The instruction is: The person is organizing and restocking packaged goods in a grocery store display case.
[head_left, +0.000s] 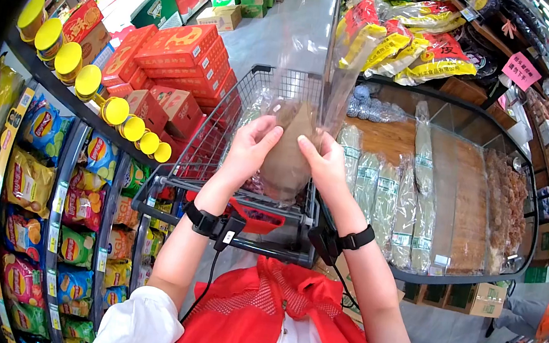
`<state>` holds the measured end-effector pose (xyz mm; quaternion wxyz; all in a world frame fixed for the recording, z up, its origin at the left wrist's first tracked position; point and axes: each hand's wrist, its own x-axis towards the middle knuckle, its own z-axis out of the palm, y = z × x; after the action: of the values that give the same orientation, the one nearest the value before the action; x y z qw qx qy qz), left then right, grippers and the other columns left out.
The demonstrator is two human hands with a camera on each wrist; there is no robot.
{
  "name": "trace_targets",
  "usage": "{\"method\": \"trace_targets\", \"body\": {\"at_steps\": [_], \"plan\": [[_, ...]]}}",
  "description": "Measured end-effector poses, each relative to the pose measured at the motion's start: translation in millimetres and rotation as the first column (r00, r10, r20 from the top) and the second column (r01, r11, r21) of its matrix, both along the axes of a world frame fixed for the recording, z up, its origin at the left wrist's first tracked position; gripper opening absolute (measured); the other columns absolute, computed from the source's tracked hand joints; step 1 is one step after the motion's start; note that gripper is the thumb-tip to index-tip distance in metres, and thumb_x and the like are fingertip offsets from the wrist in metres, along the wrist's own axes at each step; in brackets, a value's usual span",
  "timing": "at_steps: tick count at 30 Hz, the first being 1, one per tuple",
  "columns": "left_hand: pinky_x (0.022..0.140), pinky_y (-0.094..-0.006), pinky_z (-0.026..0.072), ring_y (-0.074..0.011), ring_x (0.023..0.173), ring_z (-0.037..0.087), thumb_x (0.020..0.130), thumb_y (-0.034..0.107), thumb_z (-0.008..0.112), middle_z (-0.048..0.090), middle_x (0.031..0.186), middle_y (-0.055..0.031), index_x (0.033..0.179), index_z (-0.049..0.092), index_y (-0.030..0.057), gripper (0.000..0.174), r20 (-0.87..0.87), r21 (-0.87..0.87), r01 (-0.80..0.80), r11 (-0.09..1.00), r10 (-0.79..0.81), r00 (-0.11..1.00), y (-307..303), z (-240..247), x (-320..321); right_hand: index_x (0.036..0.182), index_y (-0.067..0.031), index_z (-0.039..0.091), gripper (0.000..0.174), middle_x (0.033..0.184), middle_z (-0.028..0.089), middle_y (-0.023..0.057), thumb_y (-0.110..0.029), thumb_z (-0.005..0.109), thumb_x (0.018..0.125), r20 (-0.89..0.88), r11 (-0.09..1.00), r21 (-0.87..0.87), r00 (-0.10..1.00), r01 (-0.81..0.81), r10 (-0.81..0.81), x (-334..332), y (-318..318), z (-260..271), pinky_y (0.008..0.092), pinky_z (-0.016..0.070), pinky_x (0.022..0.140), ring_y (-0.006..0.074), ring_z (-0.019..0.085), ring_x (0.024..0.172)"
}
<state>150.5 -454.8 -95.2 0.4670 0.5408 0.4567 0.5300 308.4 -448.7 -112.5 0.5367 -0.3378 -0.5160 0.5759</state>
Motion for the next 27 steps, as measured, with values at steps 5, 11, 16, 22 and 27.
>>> {"method": "trace_targets", "body": {"at_steps": [5, 11, 16, 22, 27], "plan": [[0.079, -0.0223, 0.0407, -0.0086, 0.088, 0.053, 0.087, 0.013, 0.051, 0.06, 0.094, -0.0023, 0.101, 0.058, -0.0014, 0.021, 0.021, 0.08, 0.09, 0.993, -0.092, 0.996, -5.0, 7.5, 5.2, 0.093, 0.0067, 0.06, 0.026, 0.081, 0.063, 0.006, -0.017, 0.059, 0.083, 0.122, 0.987, 0.042, 0.98, 0.153, -0.157, 0.5, 3.7, -0.8, 0.0235, 0.0443, 0.069, 0.0097, 0.055, 0.076], [0.06, -0.0207, 0.0431, -0.0051, 0.063, 0.049, 0.086, 0.011, 0.052, 0.054, 0.069, 0.002, 0.095, 0.061, -0.001, 0.017, -0.351, 0.158, 0.022, 0.987, 0.035, 0.936, 12.8, -0.1, -0.3, 0.094, 0.0015, 0.062, 0.023, 0.08, 0.064, 0.0108, -0.016, 0.06, 0.081, 0.44, 0.989, 0.127, 0.889, 0.08, -0.128, 5.8, 12.9, 19.1, 0.0255, 0.0452, 0.067, 0.0103, 0.057, 0.074], [0.061, -0.0204, 0.041, -0.0083, 0.065, 0.051, 0.083, 0.002, 0.048, 0.053, 0.069, -0.0012, 0.094, 0.063, 0.0002, 0.019, -0.227, 0.015, 0.084, 0.996, -0.079, 0.971, 0.7, 7.2, 2.4, 0.093, -0.0019, 0.063, 0.019, 0.089, 0.064, 0.0118, -0.002, 0.055, 0.076, 0.376, 0.932, 0.36, 0.908, 0.043, -0.187, 22.3, 14.1, 14.9, 0.0268, 0.0455, 0.073, 0.0195, 0.06, 0.081], [0.074, -0.0251, 0.0426, -0.016, 0.083, 0.055, 0.073, -0.011, 0.04, 0.057, 0.087, -0.0083, 0.079, 0.067, 0.0034, 0.031, -0.503, 0.358, 0.434, 0.826, -0.221, 0.836, 3.0, 20.2, -9.1, 0.058, -0.0007, 0.059, 0.026, 0.079, 0.06, 0.0097, 0.017, 0.041, 0.063, 0.162, 0.91, 0.4, 0.986, -0.108, 0.046, 43.9, 22.4, 6.6, 0.0248, 0.0428, 0.069, 0.0176, 0.055, 0.077], [0.083, -0.0285, 0.0431, -0.0189, 0.096, 0.054, 0.079, 0.014, 0.056, 0.043, 0.121, -0.0153, 0.132, 0.025, 0.0036, 0.062, 0.406, 0.216, 0.218, 0.952, -0.29, 0.866, -8.4, 3.8, 10.2, 0.049, -0.0004, 0.047, 0.022, 0.074, 0.056, 0.0068, 0.017, 0.04, 0.061, -0.018, 0.899, 0.412, 0.988, 0.146, -0.153, 37.8, 26.2, 0.7, 0.0244, 0.0373, 0.059, 0.0145, 0.048, 0.066]]}}
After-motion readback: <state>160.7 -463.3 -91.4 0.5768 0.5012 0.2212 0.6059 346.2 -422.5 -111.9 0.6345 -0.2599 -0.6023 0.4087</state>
